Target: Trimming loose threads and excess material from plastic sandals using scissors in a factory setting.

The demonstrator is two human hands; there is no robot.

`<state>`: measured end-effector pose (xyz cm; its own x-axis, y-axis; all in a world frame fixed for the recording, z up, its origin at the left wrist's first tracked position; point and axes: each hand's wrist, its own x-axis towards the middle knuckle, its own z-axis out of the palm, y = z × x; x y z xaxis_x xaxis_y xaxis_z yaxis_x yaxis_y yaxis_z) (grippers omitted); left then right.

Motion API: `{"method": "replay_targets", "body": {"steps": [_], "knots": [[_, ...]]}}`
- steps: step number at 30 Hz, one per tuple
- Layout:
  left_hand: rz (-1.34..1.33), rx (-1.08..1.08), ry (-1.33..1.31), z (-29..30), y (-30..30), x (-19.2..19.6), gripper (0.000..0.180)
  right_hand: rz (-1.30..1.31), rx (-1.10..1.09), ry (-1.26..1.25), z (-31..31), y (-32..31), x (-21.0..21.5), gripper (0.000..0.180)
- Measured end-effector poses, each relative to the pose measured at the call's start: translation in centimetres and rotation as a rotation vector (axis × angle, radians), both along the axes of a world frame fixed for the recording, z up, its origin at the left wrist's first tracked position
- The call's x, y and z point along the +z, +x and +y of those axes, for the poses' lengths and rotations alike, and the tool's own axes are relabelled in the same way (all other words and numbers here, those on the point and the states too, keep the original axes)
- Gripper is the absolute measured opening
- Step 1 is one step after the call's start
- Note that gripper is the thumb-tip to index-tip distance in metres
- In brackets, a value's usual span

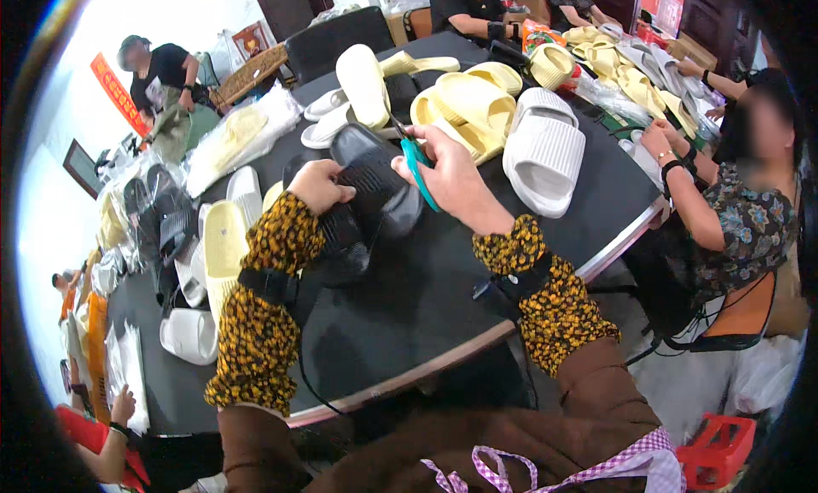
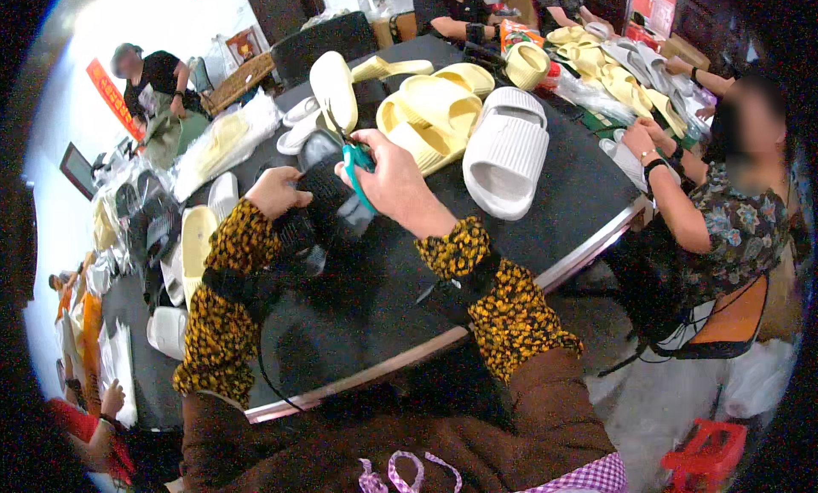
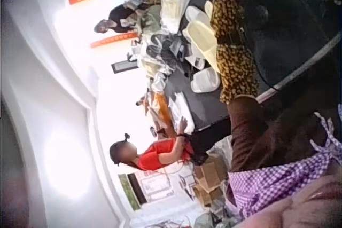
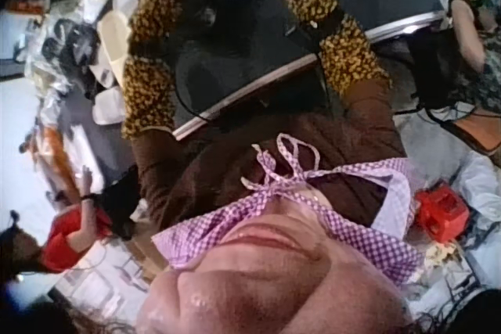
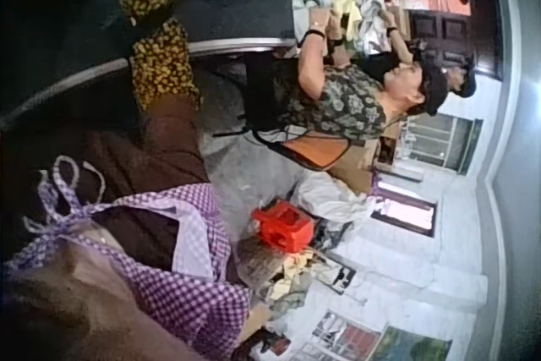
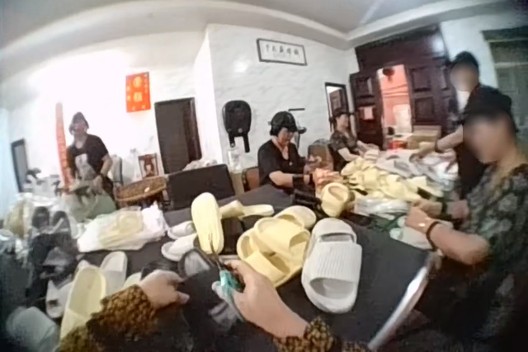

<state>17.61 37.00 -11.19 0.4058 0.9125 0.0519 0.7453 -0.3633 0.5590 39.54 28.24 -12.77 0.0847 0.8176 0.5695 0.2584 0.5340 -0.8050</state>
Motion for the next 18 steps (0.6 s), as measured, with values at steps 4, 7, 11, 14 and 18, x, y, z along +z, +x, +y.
{"method": "replay_targets", "body": {"steps": [4, 7, 11, 14, 18], "knots": [[-0.372, 0.222, 0.346, -0.7, 0.8, 2.6, 0.033, 0.274, 0.043, 0.084, -0.2, 0.7, -0.9, 0.04], [-0.967, 0.246, 0.178, -1.6, 0.4, 2.4, 0.043, 0.166, 0.021, 0.126, -1.8, -0.6, -0.3, 0.04], [-1.262, 0.208, 0.176, -3.1, 2.2, 2.6, 0.05, 0.059, 0.056, 0.013, -2.5, -0.2, -0.3, 0.041], [-1.286, 0.21, 0.164, -3.4, 2.3, 2.0, 0.051, -0.09, 0.008, -0.027, -2.2, -0.2, -0.6, 0.046], [-1.292, 0.24, 0.172, -3.6, 2.7, 1.4, 0.052, -0.268, -0.07, 0.017, -1.6, -0.1, -1.7, 0.05]]}}
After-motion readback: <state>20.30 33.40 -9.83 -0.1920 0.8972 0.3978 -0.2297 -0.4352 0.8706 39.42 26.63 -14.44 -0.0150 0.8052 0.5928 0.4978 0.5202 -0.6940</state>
